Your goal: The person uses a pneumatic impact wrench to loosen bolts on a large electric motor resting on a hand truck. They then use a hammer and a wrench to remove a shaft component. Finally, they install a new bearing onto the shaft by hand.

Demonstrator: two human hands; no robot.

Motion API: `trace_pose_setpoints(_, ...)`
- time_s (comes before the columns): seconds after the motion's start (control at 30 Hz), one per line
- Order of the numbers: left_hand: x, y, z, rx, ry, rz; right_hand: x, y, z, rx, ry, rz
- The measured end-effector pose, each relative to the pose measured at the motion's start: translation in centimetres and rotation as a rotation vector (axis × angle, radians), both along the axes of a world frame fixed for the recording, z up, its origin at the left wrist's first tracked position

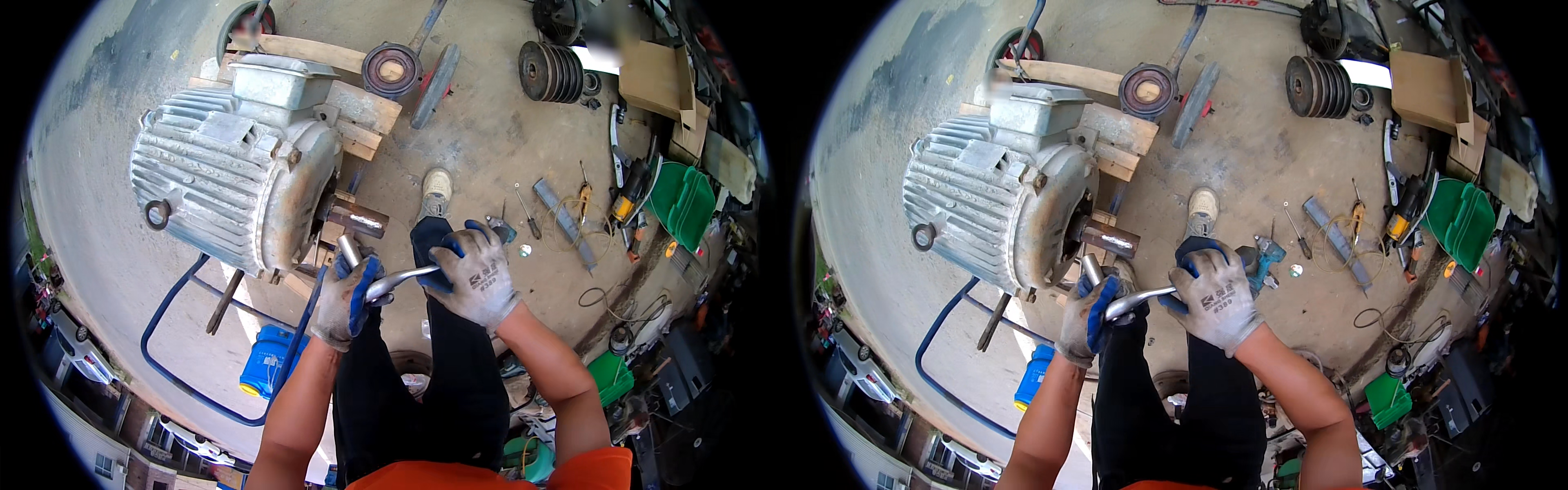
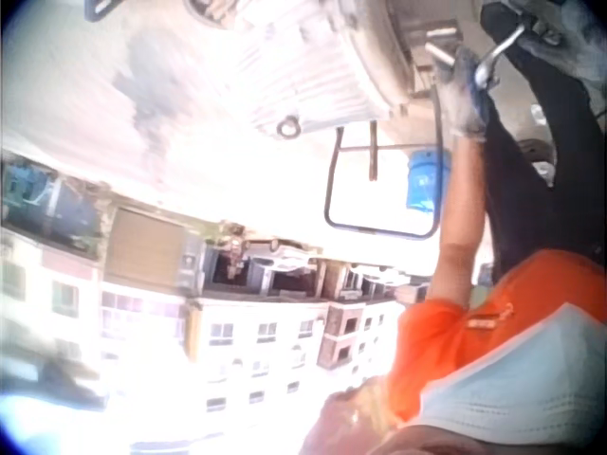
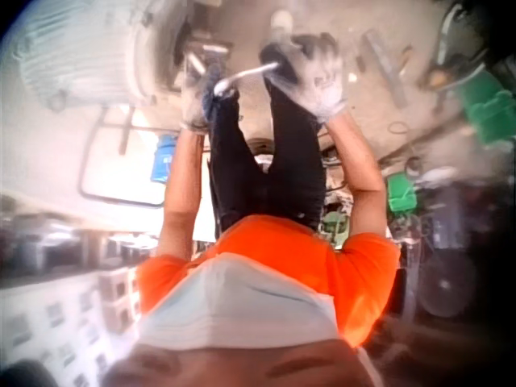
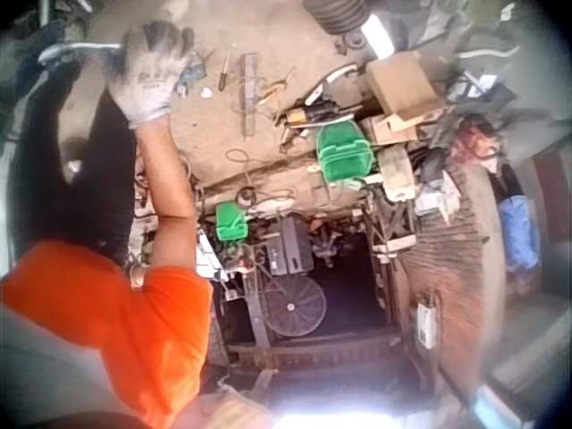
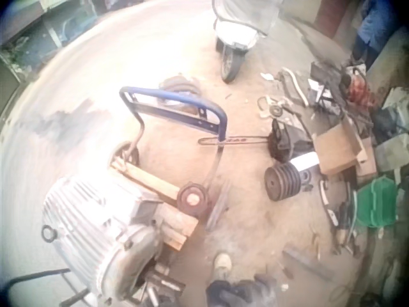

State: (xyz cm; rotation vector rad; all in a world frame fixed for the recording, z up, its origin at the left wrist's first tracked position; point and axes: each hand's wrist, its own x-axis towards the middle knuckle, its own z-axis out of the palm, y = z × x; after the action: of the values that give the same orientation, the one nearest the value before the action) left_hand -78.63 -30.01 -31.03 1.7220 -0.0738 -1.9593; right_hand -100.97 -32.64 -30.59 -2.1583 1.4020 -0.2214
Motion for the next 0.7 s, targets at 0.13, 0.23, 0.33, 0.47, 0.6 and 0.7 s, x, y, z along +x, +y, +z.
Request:
trace_pose_setpoints(0.13, -2.5, -2.4, -1.9, -0.319, -0.278, -0.24, -5.7, -2.0, 0.7, 0.382, -0.49, -1.138)
trace_pose_setpoints(0.23, -3.9, -3.0, -3.0, -0.296, -0.302, -0.344, -6.6, -1.4, -5.9, 0.816, -1.153, -1.288)
trace_pose_setpoints(0.33, -1.4, -5.7, -1.1, -0.064, -0.219, -0.477, -5.6, -5.3, -6.5, 0.866, -1.122, -1.243)
trace_pose_setpoints(0.47, 5.9, -12.3, 2.3, -0.434, -0.588, -0.345, -3.4, -9.3, -7.2, 0.77, -1.059, -1.265)
trace_pose_setpoints(0.6, 10.8, -18.3, -0.9, -0.891, -1.354, -1.219, 1.5, -11.6, -12.4, 0.732, -0.788, -0.946)
trace_pose_setpoints(0.7, 11.0, -18.6, -1.6, -0.712, -1.451, -1.418, 4.0, -11.4, -15.3, 0.71, -0.683, -0.853)
